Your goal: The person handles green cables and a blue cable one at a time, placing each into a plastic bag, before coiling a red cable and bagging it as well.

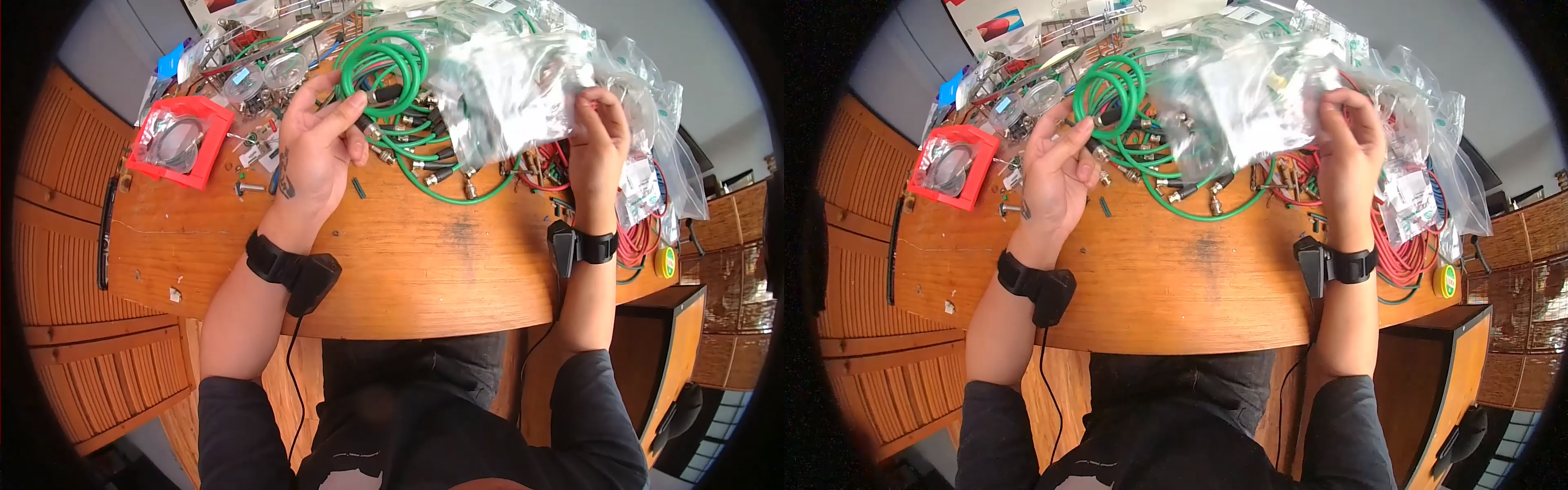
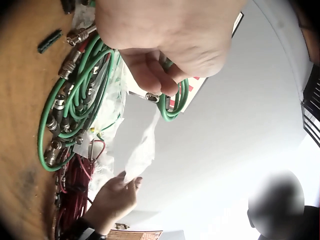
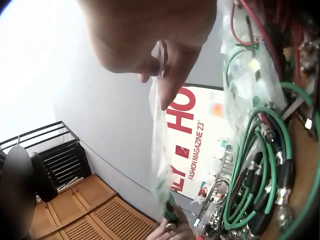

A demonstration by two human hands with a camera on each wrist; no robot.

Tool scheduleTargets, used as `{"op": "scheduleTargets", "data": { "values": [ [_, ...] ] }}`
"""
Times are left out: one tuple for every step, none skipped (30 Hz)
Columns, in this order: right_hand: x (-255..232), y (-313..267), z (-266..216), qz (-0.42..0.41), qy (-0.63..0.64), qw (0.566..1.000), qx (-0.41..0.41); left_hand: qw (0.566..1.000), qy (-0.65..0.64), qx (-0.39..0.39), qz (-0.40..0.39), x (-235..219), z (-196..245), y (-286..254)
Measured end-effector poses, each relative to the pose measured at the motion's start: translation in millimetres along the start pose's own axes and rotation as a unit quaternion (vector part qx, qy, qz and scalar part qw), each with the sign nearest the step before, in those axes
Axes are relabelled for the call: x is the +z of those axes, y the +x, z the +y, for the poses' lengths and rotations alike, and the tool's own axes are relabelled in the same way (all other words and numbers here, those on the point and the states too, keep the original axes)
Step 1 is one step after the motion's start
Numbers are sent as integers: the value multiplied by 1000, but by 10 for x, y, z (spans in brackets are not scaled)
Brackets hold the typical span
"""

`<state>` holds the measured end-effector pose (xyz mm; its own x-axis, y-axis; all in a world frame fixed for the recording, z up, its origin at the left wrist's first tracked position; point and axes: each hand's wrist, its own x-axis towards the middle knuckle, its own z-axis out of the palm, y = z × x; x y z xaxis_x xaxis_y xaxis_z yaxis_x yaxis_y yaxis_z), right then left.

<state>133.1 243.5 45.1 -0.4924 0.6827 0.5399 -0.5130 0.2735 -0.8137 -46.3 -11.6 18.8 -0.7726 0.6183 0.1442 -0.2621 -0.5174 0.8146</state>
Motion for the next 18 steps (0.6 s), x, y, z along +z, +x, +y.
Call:
{"op": "scheduleTargets", "data": {
  "values": [
    [45, -39, 19, -33, -12, 997, 74, 1000, -1, 2, 18, 38, 30, -14],
    [104, -79, 32, -64, -24, 987, 147, 999, -1, 4, 36, 64, 47, -20],
    [176, -124, 57, -114, -47, 974, 190, 999, 9, 4, 45, 73, 51, -20],
    [227, -172, 157, -136, -71, 966, 210, 999, 9, 3, 44, 75, 42, -17],
    [279, -220, 200, -159, -85, 957, 225, 998, 32, -2, 62, 69, 25, -10],
    [311, -256, 237, -184, -99, 948, 241, 995, 54, -5, 81, 53, 11, -3],
    [297, -278, 301, -225, -182, 935, 206, 995, 55, -4, 83, 24, -6, 15],
    [284, -316, 399, -229, -224, 932, 167, 994, 76, -8, 75, -12, -30, 29],
    [308, -326, 401, -239, -277, 928, 72, 993, 98, -11, 66, -36, -44, 31],
    [341, -329, 392, -246, -327, 912, -24, 993, 98, -12, 68, -45, -48, 26],
    [369, -332, 356, -246, -326, 912, -23, 989, 133, -11, 56, -40, -54, 20],
    [431, -334, 258, -233, -367, 895, -97, 985, 167, -9, 44, -24, -61, 16],
    [475, -343, 174, -215, -406, 872, -171, 985, 168, -11, 42, 18, -67, 2],
    [509, -366, 110, -214, -406, 872, -171, 982, 186, -12, 25, 73, -66, -37],
    [536, -400, 53, -270, -399, 870, -108, 979, 204, -14, 9, 109, -63, -66],
    [549, -419, 32, -324, -388, 862, -45, 979, 205, -14, 7, 126, -59, -78],
    [534, -438, 98, -357, -398, 843, -65, 974, 224, -32, -1, 137, -61, -90],
    [526, -451, 124, -355, -398, 843, -62, 969, 242, -50, -10, 143, -70, -98]
  ]
}}
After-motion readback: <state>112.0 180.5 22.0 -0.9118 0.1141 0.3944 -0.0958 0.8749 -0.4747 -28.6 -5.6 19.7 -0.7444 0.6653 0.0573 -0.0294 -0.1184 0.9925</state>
